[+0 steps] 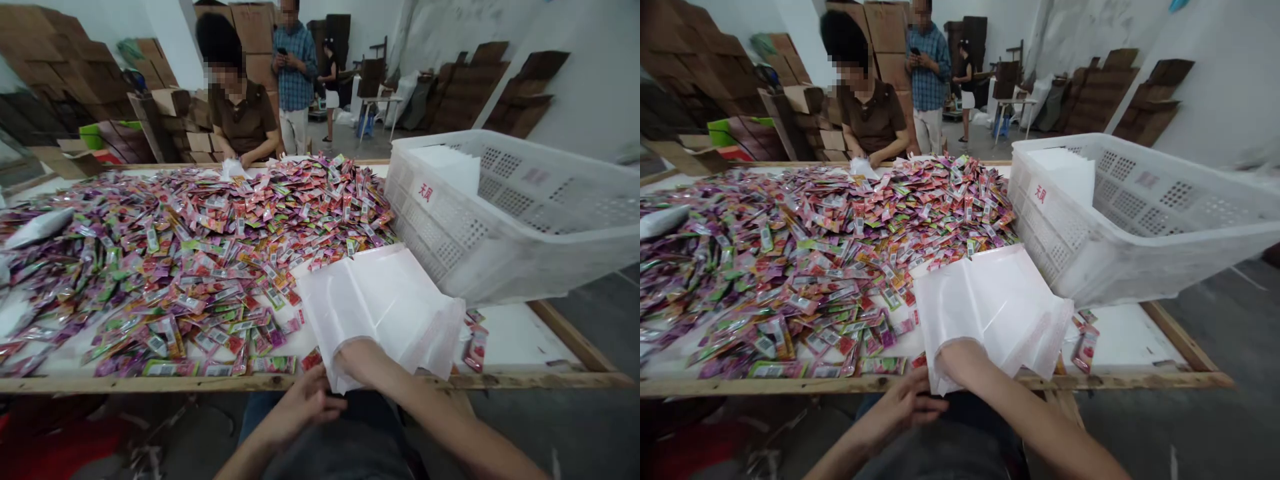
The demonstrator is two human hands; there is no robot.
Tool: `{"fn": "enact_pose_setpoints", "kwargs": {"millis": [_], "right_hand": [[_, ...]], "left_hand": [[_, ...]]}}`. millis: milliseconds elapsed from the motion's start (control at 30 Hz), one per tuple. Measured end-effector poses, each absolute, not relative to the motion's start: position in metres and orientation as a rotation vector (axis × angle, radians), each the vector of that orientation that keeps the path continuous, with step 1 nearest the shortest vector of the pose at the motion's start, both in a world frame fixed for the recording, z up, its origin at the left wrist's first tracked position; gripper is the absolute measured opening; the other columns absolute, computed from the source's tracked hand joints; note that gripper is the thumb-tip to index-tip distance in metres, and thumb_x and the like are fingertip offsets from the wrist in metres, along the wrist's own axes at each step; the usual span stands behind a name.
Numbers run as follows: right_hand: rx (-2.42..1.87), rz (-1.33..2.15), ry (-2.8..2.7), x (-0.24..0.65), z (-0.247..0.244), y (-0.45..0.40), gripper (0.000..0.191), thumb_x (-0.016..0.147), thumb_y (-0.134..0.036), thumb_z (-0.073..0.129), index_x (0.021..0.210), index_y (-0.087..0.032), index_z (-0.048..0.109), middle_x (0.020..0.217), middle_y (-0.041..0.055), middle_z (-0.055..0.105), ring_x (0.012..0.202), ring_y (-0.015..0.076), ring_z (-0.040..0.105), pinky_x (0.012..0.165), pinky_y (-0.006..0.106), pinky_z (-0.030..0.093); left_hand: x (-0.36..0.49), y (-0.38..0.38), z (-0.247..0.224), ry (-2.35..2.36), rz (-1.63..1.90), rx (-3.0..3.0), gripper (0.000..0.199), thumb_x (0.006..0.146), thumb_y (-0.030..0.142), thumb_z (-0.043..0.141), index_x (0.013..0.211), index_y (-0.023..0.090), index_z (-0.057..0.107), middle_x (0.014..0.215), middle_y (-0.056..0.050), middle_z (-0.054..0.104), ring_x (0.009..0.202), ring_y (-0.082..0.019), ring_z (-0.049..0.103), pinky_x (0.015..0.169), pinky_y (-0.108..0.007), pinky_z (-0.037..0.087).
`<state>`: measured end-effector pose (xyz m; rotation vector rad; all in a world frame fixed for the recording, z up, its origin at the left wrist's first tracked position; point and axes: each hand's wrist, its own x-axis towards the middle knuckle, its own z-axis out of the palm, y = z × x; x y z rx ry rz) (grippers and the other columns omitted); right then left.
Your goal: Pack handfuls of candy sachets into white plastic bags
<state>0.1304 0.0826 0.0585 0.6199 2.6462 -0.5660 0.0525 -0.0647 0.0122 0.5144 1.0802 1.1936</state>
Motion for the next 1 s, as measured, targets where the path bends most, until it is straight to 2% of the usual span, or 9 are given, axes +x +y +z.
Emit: {"fn": "enact_pose_setpoints", "kwargs": {"millis": [67,133,300,467,567,700,800,867,1000], "right_hand": [[0.541,-0.560,2.736,0.147,0.061,0.078,0.024,0.084,-0.015,0.042,0.087,-0.009,0.065,0.086,0.0135,0.066,0.082,0.0236,0.062,0.072,0.034,0.047],[0.406,-0.633,2.897,0.165,0.057,0.079,0.025,0.084,-0.014,0.041,0.092,-0.013,0.064,0.091,0.0104,0.066,0.086,0.0204,0.060,0.076,0.031,0.045],[0.291,-0.748,3.122,0.199,0.036,0.086,0.020,0.085,-0.019,0.046,0.095,-0.020,0.064,0.098,0.0054,0.065,0.092,0.0183,0.056,0.083,0.032,0.041],[0.190,-0.931,3.060,0.190,0.044,0.073,0.013,0.083,-0.023,0.050,0.087,-0.018,0.062,0.088,0.0044,0.063,0.084,0.0157,0.055,0.076,0.028,0.041],[0.060,-1.101,3.007,0.183,0.059,0.058,0.012,0.082,-0.019,0.050,0.077,-0.018,0.061,0.079,0.0028,0.061,0.081,0.0145,0.053,0.075,0.026,0.041],[0.137,-1.369,2.772,0.221,0.071,0.063,0.013,0.078,-0.023,0.054,0.069,-0.018,0.061,0.072,0.0013,0.060,0.076,0.0132,0.055,0.072,0.024,0.041],[0.588,-1.171,2.567,0.289,0.048,0.085,0.007,0.072,-0.023,0.056,0.071,-0.019,0.062,0.076,0.0014,0.063,0.074,0.0143,0.057,0.068,0.025,0.043],[0.826,-0.887,2.446,0.335,0.021,0.097,0.007,0.065,-0.016,0.055,0.068,-0.019,0.061,0.071,0.0031,0.064,0.064,0.0161,0.058,0.056,0.025,0.044],[0.849,-0.507,2.559,0.357,-0.002,0.091,0.020,0.062,-0.005,0.048,0.065,-0.019,0.062,0.069,0.0081,0.066,0.064,0.0209,0.062,0.056,0.028,0.047]], "left_hand": [[0.054,-0.056,0.010,1.228,1.157,0.366,0.070,0.057,0.061,0.066,0.111,0.019,0.053,0.101,-0.009,0.061,0.091,-0.022,0.059,0.084,-0.038,0.044],[0.061,-0.042,0.010,1.329,1.127,0.344,0.059,0.057,0.055,0.069,0.102,0.018,0.057,0.087,-0.005,0.063,0.083,-0.019,0.060,0.079,-0.034,0.047],[0.074,-0.024,0.014,1.359,1.166,0.308,0.046,0.054,0.051,0.070,0.081,0.015,0.060,0.069,0.000,0.061,0.067,-0.016,0.059,0.065,-0.030,0.048],[0.065,-0.044,0.024,1.346,1.211,0.349,0.032,0.057,0.044,0.066,0.061,0.013,0.058,0.053,0.003,0.054,0.053,-0.011,0.049,0.055,-0.023,0.041],[0.054,-0.065,0.024,1.413,1.233,0.325,0.030,0.056,0.041,0.065,0.057,0.013,0.056,0.049,0.004,0.050,0.047,-0.008,0.042,0.049,-0.020,0.033],[0.041,-0.089,0.017,1.423,1.211,0.277,0.033,0.059,0.044,0.064,0.065,0.012,0.059,0.054,0.001,0.055,0.051,-0.011,0.045,0.050,-0.021,0.033],[0.034,-0.102,0.016,1.416,1.076,0.500,0.039,0.065,0.049,0.059,0.070,0.011,0.061,0.062,-0.002,0.060,0.059,-0.013,0.050,0.055,-0.021,0.036],[0.028,-0.110,0.021,1.451,0.970,0.691,0.039,0.072,0.049,0.054,0.070,0.011,0.062,0.063,-0.001,0.061,0.061,-0.013,0.051,0.058,-0.021,0.038],[0.007,-0.123,0.035,1.394,0.702,0.941,0.032,0.076,0.043,0.052,0.080,0.013,0.063,0.071,-0.002,0.064,0.068,-0.016,0.058,0.062,-0.023,0.044]]}}
